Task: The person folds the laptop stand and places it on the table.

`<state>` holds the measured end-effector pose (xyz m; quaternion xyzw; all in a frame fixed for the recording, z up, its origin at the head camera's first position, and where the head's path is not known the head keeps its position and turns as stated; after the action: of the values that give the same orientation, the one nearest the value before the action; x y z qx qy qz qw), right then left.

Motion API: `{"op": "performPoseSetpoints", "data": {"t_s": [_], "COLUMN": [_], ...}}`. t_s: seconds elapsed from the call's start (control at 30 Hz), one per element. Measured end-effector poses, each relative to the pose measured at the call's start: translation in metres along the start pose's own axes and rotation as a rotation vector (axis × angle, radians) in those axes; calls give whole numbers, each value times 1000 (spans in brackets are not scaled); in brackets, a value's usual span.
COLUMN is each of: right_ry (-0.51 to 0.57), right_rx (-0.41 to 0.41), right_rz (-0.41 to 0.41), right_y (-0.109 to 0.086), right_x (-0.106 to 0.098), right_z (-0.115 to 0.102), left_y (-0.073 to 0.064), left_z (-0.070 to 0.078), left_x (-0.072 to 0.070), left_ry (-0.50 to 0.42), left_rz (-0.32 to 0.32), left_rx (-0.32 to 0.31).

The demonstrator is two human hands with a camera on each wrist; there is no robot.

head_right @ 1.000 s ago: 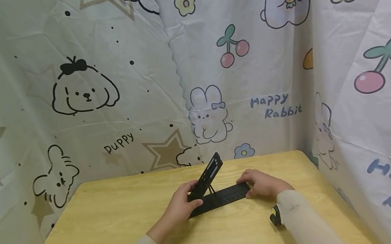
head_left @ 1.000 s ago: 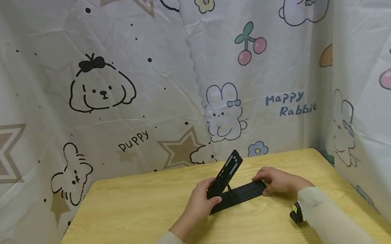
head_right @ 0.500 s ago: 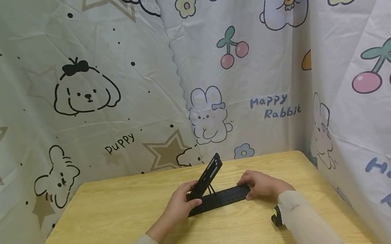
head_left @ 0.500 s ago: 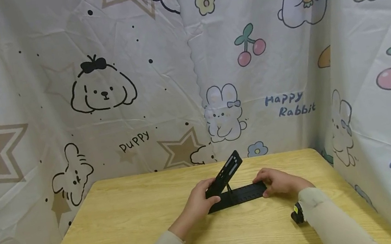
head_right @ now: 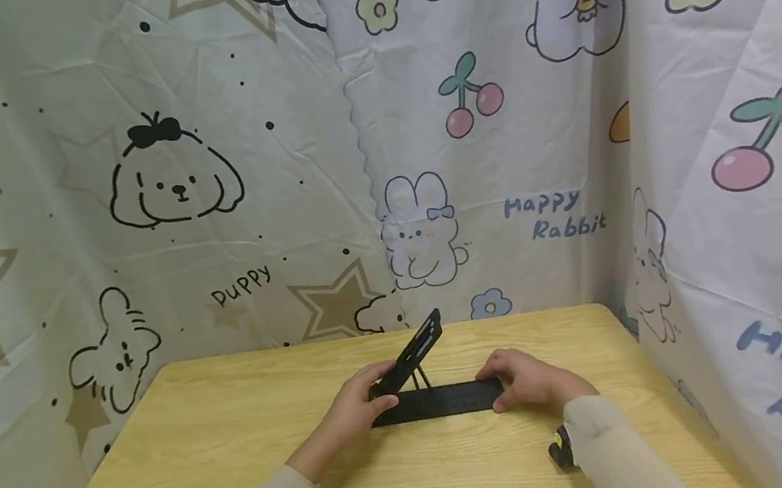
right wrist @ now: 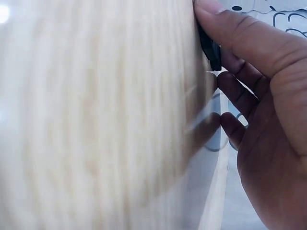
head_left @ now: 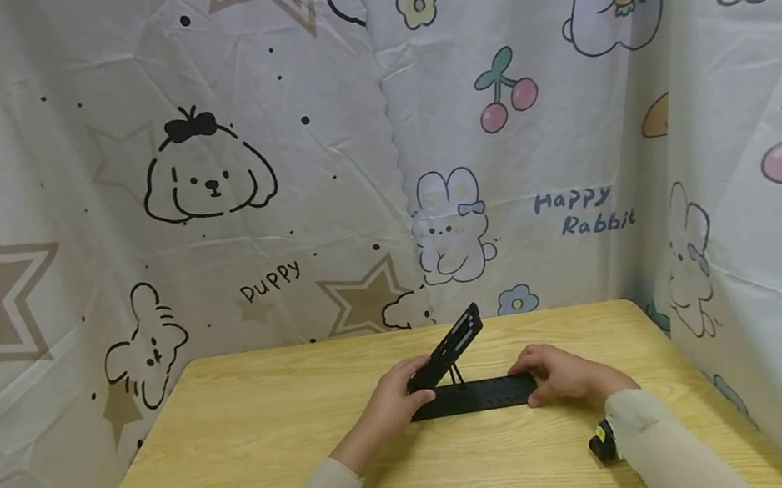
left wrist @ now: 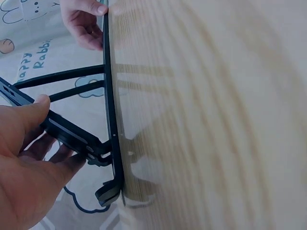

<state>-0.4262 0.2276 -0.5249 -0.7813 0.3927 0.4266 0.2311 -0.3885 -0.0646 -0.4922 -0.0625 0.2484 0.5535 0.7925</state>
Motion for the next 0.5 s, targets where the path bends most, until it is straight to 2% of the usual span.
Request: {"op": "performPoseSetpoints", "data": {"t_s": [0.3, 0.5], "right_ry": [-12, -64], "right_rx": [13, 35], "right_rz": [36, 70], "right_y": [-10, -15], "right_x": [4, 8], "right_z": [-4, -11], "left_y": [4, 5], "left_z": [-2, -4], "left_x": [-1, -4], "left_ry": [28, 19], "left_rz": [-27, -36], "left_rx": [30, 16]}}
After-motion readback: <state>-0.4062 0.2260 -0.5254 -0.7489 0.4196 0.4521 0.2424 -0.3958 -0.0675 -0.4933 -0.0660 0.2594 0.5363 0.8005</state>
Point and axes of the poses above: each hand's wrist, its own y-axis towards the middle knuckle, its own x-axis out of the palm, z = x × y, the point moved 7 cm from there along y, towards the middle knuckle, and after that the axes turned 7 degrees about -y, right-handed, at the moved point
